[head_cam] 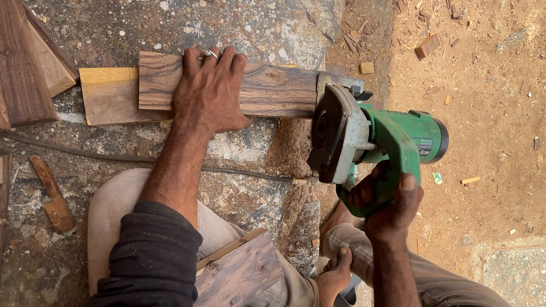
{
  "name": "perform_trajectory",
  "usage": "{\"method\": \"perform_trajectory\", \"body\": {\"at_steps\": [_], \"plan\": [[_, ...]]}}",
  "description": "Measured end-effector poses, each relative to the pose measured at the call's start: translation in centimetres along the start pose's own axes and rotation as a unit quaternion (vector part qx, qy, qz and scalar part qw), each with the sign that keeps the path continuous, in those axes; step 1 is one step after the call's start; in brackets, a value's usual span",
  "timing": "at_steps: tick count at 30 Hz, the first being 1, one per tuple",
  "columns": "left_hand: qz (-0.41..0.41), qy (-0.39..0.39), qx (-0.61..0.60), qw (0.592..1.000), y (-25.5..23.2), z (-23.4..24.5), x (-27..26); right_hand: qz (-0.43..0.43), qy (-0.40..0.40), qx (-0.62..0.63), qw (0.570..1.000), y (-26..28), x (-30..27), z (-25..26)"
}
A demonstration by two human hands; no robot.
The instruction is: The person sits on the ground and uses a handheld circular saw to cut a wooden plank into smaller pieces. They hold the wood with one hand and operate the saw with the other, making several cuts along the plank.
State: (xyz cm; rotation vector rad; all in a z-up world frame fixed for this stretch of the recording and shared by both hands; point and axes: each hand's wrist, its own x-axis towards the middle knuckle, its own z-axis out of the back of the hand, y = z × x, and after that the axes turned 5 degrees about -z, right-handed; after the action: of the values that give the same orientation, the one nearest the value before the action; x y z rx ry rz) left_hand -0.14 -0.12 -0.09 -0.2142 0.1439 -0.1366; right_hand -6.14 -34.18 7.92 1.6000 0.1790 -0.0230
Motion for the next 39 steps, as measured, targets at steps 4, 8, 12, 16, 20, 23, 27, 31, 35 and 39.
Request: {"method": "perform_trajectory", "body": {"at_steps": [4, 8, 12, 16, 20, 23, 27, 31, 35, 39], "plan": [[-0.001, -0.002, 0.0, 1.0, -0.1, 0.0, 0.0, 0.006, -0.004, -0.013, 1.0, 0.2, 0.2, -0.2], [-0.004, -0.002, -0.003, 1.0, 0.0, 0.1, 0.0, 0.007, -0.01, -0.023, 1.0, 0.3, 0.4, -0.6], [-0.008, -0.004, -0.002, 1.0, 0.0, 0.1, 0.0, 0.01, -0.012, -0.023, 1.0, 0.5, 0.7, -0.9], [-0.01, -0.009, 0.005, 1.0, 0.0, 0.2, 0.0, 0.007, -0.014, -0.027, 1.0, 0.5, 1.1, -0.9], [-0.009, -0.003, 0.0, 1.0, 0.0, 0.3, 0.0, 0.009, -0.008, -0.015, 1.0, 0.4, 1.4, -0.9], [-0.005, 0.0, -0.013, 1.0, 0.0, 0.2, -0.1, 0.003, -0.01, -0.016, 1.0, 0.2, 1.6, -0.7], [-0.013, -0.011, -0.013, 1.0, 0.0, 0.1, 0.0, 0.013, -0.008, -0.016, 1.0, 0.0, 2.0, -0.7], [-0.011, -0.023, -0.015, 1.0, 0.0, 0.0, 0.0, 0.013, -0.002, -0.007, 1.0, 0.1, 2.4, -0.9], [-0.011, -0.029, -0.019, 0.999, -0.1, -0.1, -0.1, 0.022, -0.009, -0.045, 0.999, 0.3, 2.9, -1.1], [-0.014, -0.032, -0.011, 0.999, -0.1, -0.1, 0.0, 0.021, -0.004, -0.024, 0.999, 0.3, 3.3, -1.2]]}}
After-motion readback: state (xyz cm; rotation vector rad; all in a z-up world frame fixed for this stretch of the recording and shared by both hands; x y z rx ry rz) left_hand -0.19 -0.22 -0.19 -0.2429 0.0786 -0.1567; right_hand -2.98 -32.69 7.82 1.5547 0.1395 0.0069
